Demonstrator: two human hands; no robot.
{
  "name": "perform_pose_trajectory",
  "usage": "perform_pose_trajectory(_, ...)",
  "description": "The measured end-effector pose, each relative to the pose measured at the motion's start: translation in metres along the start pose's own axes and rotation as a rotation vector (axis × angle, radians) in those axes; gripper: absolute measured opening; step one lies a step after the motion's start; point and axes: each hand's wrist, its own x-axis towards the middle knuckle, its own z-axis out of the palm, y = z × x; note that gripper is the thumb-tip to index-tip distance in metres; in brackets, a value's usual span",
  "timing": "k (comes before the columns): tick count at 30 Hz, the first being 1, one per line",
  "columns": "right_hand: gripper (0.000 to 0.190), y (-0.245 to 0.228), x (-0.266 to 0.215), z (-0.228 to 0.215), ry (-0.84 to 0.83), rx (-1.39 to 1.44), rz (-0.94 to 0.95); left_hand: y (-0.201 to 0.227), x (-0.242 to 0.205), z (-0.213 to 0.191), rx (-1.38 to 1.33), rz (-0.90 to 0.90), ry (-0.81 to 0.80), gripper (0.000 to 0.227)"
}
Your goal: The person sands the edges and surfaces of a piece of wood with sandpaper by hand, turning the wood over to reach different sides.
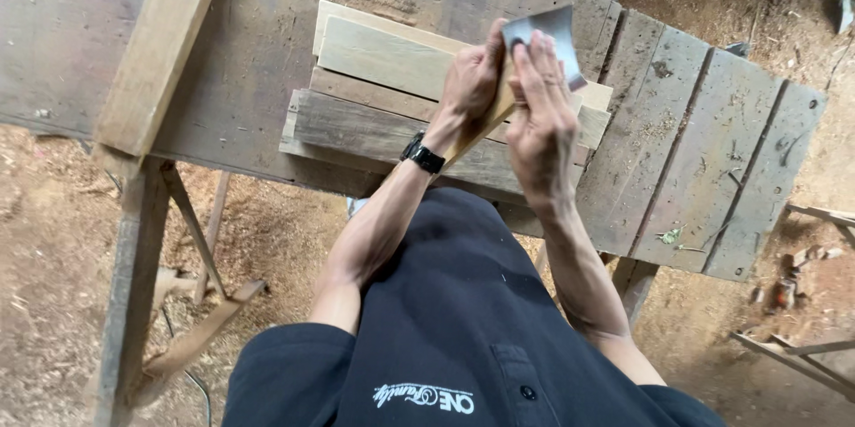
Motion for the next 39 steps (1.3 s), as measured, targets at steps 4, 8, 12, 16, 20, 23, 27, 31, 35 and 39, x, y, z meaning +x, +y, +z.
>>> perform_pose_trajectory(4,0.032,0.007,0.011,-0.003,-0.024,0.074,0.081,-0.001,0.007,0.005,0.036,0.007,0.058,0.077)
perform_pose_trajectory(8,0.031,-0.006,-0.011,-0.002,0.009,0.077,0.05,-0.005,0.015,-0.009,-0.078,-0.027,0.031,0.076)
perform_pose_trajectory(12,0.03,0.001,0.006,-0.002,-0.013,0.1,0.084,-0.01,0.011,-0.003,-0.024,-0.065,0.035,0.075)
perform_pose_trajectory(16,0.033,-0.01,-0.005,-0.01,-0.002,0.168,0.009,-0.006,0.015,-0.003,-0.024,-0.007,0.018,0.077)
perform_pose_trajectory(20,0.031,-0.01,-0.011,-0.014,-0.04,0.127,0.031,-0.007,0.012,-0.006,-0.037,-0.046,0.048,0.077)
perform_pose_trajectory(23,0.031,0.001,0.009,-0.008,-0.009,0.157,0.077,-0.007,0.01,-0.005,0.019,-0.04,0.047,0.078)
perform_pose_trajectory(27,0.033,-0.009,-0.004,-0.017,-0.013,0.097,-0.007,-0.008,0.01,-0.006,-0.045,-0.034,0.022,0.077)
perform_pose_trajectory(31,0.035,-0.014,0.013,-0.006,-0.071,0.271,0.38,-0.004,0.014,-0.004,-0.029,-0.017,0.028,0.079)
perform_pose_trajectory(35,0.036,-0.025,-0.013,-0.016,-0.026,0.094,0.013,-0.006,0.016,-0.01,-0.088,-0.03,0.029,0.079)
perform_pose_trajectory(39,0.035,-0.012,0.003,-0.003,-0.028,0.184,0.103,-0.009,0.014,-0.004,-0.033,-0.04,-0.001,0.077)
